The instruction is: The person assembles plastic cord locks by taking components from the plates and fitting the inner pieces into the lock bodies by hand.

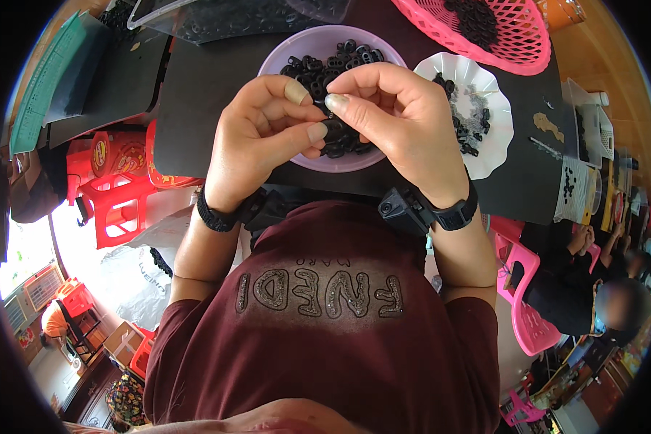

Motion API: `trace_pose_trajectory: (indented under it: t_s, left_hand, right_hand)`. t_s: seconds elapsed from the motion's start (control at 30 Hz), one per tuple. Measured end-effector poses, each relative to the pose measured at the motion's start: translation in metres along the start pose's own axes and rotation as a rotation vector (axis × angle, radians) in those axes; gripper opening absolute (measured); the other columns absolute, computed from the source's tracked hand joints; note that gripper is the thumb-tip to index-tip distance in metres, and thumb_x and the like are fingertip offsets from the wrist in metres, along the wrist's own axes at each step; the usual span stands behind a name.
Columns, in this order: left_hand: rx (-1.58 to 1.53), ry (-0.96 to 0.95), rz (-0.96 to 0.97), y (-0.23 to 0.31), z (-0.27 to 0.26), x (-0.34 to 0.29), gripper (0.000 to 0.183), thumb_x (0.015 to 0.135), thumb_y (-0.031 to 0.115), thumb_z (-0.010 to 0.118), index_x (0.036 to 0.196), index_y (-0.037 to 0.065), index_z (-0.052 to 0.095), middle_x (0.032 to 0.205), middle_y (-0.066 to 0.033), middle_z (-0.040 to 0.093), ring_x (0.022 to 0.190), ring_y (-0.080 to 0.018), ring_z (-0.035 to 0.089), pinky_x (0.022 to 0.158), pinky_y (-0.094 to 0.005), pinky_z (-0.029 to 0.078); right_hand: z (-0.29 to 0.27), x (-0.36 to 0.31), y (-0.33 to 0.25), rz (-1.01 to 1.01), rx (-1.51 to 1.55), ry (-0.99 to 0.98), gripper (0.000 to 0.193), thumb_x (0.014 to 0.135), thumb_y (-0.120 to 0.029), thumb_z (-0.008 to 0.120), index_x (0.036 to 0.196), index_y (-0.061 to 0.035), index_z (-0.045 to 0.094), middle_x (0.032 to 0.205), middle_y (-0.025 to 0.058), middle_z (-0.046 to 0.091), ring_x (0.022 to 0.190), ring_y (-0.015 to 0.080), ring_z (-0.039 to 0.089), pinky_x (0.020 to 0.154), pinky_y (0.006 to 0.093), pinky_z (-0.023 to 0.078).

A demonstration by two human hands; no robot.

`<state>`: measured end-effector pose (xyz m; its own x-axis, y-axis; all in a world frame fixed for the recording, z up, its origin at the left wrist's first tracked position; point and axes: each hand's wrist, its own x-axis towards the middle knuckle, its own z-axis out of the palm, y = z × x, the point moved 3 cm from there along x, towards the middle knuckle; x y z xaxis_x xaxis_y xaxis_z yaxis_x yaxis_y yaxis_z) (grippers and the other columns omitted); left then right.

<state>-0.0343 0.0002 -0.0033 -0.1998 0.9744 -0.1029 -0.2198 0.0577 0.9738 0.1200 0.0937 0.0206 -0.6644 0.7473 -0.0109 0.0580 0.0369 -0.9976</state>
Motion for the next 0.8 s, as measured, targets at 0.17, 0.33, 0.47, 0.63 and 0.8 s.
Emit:
trace_pose_trajectory:
  t_s: [0.17,0.33,0.47,0.63,0.8]
  left_hand:
    - [0.061,-0.025,-0.001,0.0004,-0.0029,0.0015,0.03,0.083,-0.006,0.068,0.107,0.0,0.052,0.095,-0.0119,0.067,0.081,-0.016,0.068,0.07,-0.027,0.057]
    - [0.104,-0.05,0.002,0.0002,-0.0038,0.0026,0.028,0.083,-0.005,0.068,0.106,-0.001,0.052,0.094,-0.0112,0.067,0.082,-0.015,0.067,0.071,-0.0252,0.056]
    - [0.071,-0.057,0.026,-0.0017,-0.0041,0.0035,0.027,0.083,-0.005,0.067,0.105,-0.001,0.052,0.094,-0.0105,0.067,0.08,-0.0146,0.067,0.071,-0.0246,0.056]
    - [0.056,-0.063,0.026,-0.0028,-0.0059,0.0051,0.025,0.083,-0.005,0.067,0.102,0.0,0.052,0.092,-0.0097,0.067,0.078,-0.0142,0.066,0.069,-0.0241,0.055]
    - [0.023,-0.048,0.017,-0.0043,-0.0072,0.0042,0.024,0.083,-0.006,0.067,0.101,0.001,0.052,0.09,-0.0089,0.066,0.077,-0.0141,0.066,0.068,-0.0241,0.055]
  right_hand:
    - [0.0,0.0024,0.0003,0.016,-0.017,-0.04,0.012,0.088,-0.007,0.068,0.098,-0.0008,0.069,0.082,0.0002,0.067,0.066,0.0032,0.056,0.055,0.0181,0.042]
    - [0.0017,0.0022,0.001,0.055,-0.034,-0.061,0.012,0.087,-0.005,0.067,0.098,-0.0001,0.068,0.082,0.0,0.067,0.071,0.003,0.058,0.062,0.0176,0.046]
    - [0.0015,0.0026,0.0007,0.062,-0.044,-0.094,0.011,0.087,-0.004,0.067,0.098,0.0006,0.068,0.083,0.0003,0.068,0.074,0.0036,0.06,0.067,0.0181,0.048]
    - [0.0037,0.0032,-0.0008,0.065,-0.054,-0.148,0.011,0.088,-0.004,0.066,0.098,0.0013,0.068,0.085,0.0011,0.068,0.075,0.0046,0.061,0.069,0.0193,0.049]
    - [0.0058,-0.0006,0.0,0.042,-0.112,-0.137,0.014,0.088,-0.005,0.067,0.1,0.0015,0.068,0.085,0.0021,0.068,0.074,0.0055,0.061,0.068,0.0201,0.049]
